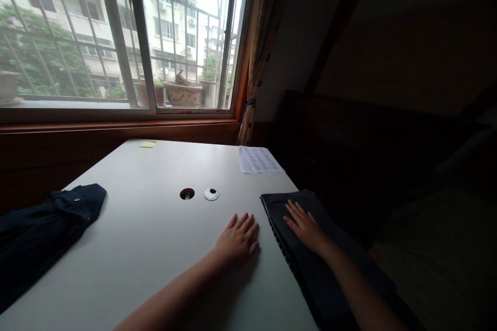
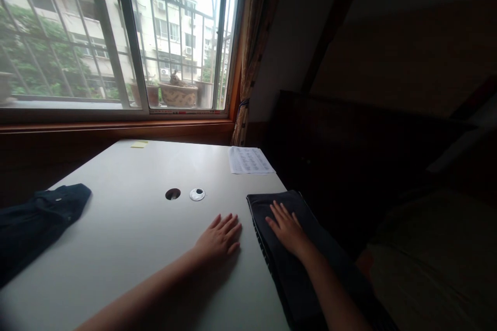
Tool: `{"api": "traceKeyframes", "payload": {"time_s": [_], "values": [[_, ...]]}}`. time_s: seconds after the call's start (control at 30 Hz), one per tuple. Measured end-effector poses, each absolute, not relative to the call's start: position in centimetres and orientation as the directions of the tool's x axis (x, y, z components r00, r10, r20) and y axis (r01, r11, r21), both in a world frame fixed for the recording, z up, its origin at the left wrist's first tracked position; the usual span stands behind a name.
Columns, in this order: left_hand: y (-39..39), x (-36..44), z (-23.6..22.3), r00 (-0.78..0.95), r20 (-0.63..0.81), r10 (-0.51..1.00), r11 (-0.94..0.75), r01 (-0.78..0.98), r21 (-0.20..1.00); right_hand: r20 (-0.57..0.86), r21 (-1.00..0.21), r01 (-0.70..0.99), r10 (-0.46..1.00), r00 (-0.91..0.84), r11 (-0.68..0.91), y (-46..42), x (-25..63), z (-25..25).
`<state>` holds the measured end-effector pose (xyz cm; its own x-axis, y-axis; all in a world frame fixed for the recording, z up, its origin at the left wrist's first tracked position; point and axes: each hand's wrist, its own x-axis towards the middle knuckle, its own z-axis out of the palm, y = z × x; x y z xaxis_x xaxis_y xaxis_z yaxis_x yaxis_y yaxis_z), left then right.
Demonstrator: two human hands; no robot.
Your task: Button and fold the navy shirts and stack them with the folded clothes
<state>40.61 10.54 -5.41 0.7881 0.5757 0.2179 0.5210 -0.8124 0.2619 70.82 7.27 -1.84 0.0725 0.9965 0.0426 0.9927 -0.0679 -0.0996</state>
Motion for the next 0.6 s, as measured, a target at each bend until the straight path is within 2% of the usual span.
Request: {"api": "traceKeyframes", "payload": {"time_s": [0.07, 0.27, 0.4, 0.5, 0.53, 0.6], "values": [[9.9, 38.6, -5.2, 0.806, 0.185, 0.562, -0.814, 0.500, 0.296, 0.035, -0.126, 0.992, 0.999, -0.021, 0.025, 4.8, 69.1, -2.5], [6.6, 31.6, -3.8, 0.842, 0.124, 0.525, -0.794, 0.432, 0.428, 0.196, -0.090, 0.980, 0.968, -0.155, 0.176, -2.3, 65.7, -4.6], [3.2, 26.6, -1.3, 0.852, 0.105, 0.512, -0.709, 0.350, 0.613, 0.150, -0.152, 0.899, 0.909, -0.389, 0.410, -5.0, 62.5, -5.2], [2.1, 22.4, 0.4, 0.780, 0.078, 0.621, -0.558, 0.369, 0.743, 0.154, -0.233, 0.831, 0.863, -0.481, 0.505, -5.5, 59.7, -5.4], [2.3, 20.7, 0.7, 0.732, 0.085, 0.676, -0.534, 0.408, 0.741, 0.165, -0.242, 0.819, 0.854, -0.493, 0.520, -5.4, 58.8, -5.5], [3.6, 16.5, 1.2, 0.615, 0.127, 0.779, -0.533, 0.541, 0.651, 0.174, -0.230, 0.804, 0.836, -0.521, 0.549, -5.0, 57.5, -6.0]]}}
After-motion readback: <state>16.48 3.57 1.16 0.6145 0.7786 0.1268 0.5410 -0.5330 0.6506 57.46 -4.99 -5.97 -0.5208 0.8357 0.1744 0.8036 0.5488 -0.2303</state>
